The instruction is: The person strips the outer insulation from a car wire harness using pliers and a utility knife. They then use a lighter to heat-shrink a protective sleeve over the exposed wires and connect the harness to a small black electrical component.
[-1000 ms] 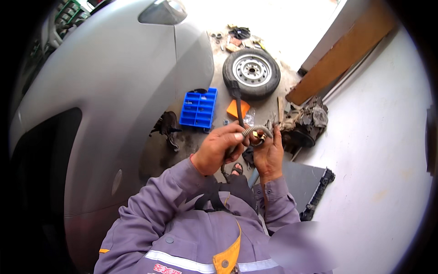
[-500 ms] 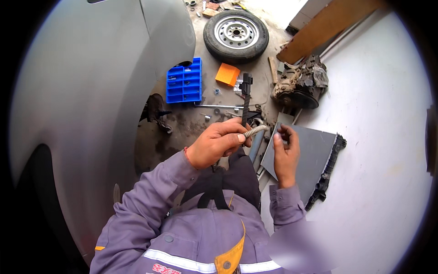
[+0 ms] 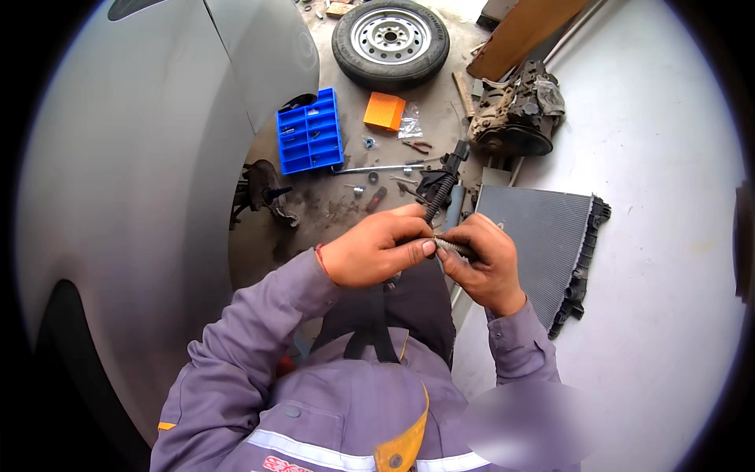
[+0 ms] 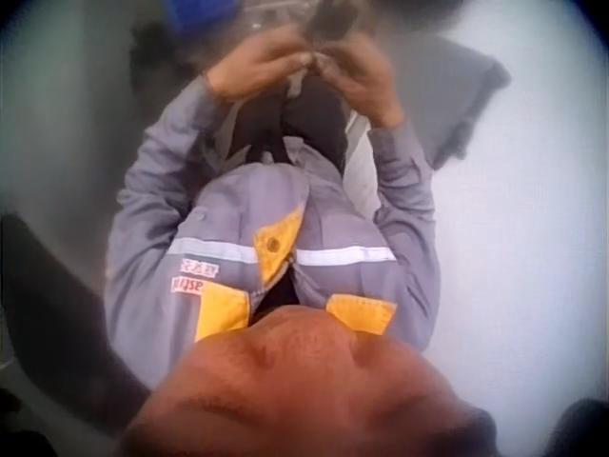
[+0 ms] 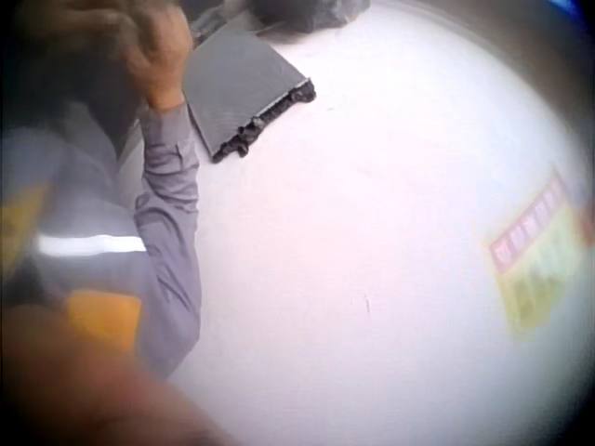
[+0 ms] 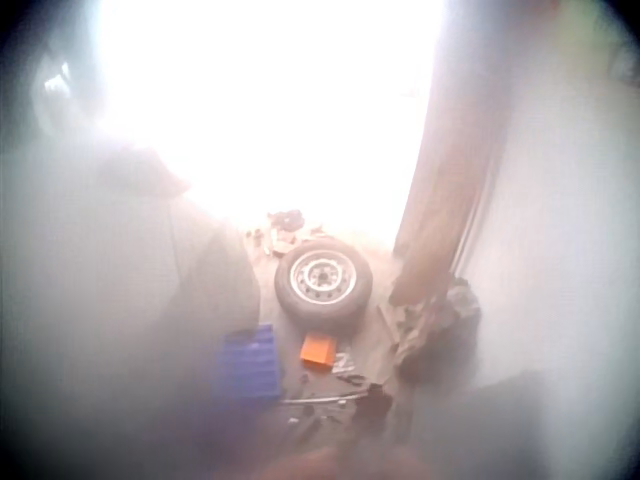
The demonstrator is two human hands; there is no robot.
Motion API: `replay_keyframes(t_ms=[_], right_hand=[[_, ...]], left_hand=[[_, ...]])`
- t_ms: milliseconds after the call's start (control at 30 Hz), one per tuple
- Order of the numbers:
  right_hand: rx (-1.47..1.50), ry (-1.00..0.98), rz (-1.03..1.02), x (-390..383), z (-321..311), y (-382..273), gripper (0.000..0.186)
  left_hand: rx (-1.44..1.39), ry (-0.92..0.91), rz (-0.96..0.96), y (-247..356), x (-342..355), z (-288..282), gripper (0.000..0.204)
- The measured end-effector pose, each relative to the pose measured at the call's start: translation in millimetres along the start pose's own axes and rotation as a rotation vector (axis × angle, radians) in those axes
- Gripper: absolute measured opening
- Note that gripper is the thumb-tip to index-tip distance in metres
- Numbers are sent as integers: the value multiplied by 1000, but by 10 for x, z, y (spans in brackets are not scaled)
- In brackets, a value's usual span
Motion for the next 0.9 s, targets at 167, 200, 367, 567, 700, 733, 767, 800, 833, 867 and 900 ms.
replay_keyframes(t_ms=[167,200,367,567,700,733,767,800,833,867,900], right_hand=[[-107,102,-72,26,141,344,15],[-133,109,-59,50,174,438,15],[116,-1,292,53,309,1225,17],[883,-234,775,-143,530,1834,35],[512,-300,417,227,492,1784,34],[399,-241,293,269,495,1817,33],[409,-214,437,295,488,1980,33],[413,-185,582,300,454,2129,33],[414,-154,728,295,440,2270,34],[619,-1,777,368,386,2364,36],[837,125,744,450,355,2486,37]], left_hand=[[350,29,-186,-308,84,6,19],[450,37,-194,-378,96,22,19],[593,124,-196,-722,223,79,19],[410,148,-261,-1138,296,196,20],[342,36,-248,-1225,263,563,23],[414,62,-204,-1198,285,553,19],[485,89,-161,-1167,297,540,18],[563,145,-159,-1130,285,489,19],[640,202,-158,-1070,268,437,19],[657,223,-179,-1070,205,435,19],[679,246,-199,-1031,152,415,19]])
Point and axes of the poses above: each hand's wrist, its own x-axis towards the middle knuckle, its own z-axis out of the palm, y = z × x, the point moved 9 cm from there along x, towards the middle knuckle, and after that the axes turned 9 degrees about z, right-handed, at the moved point
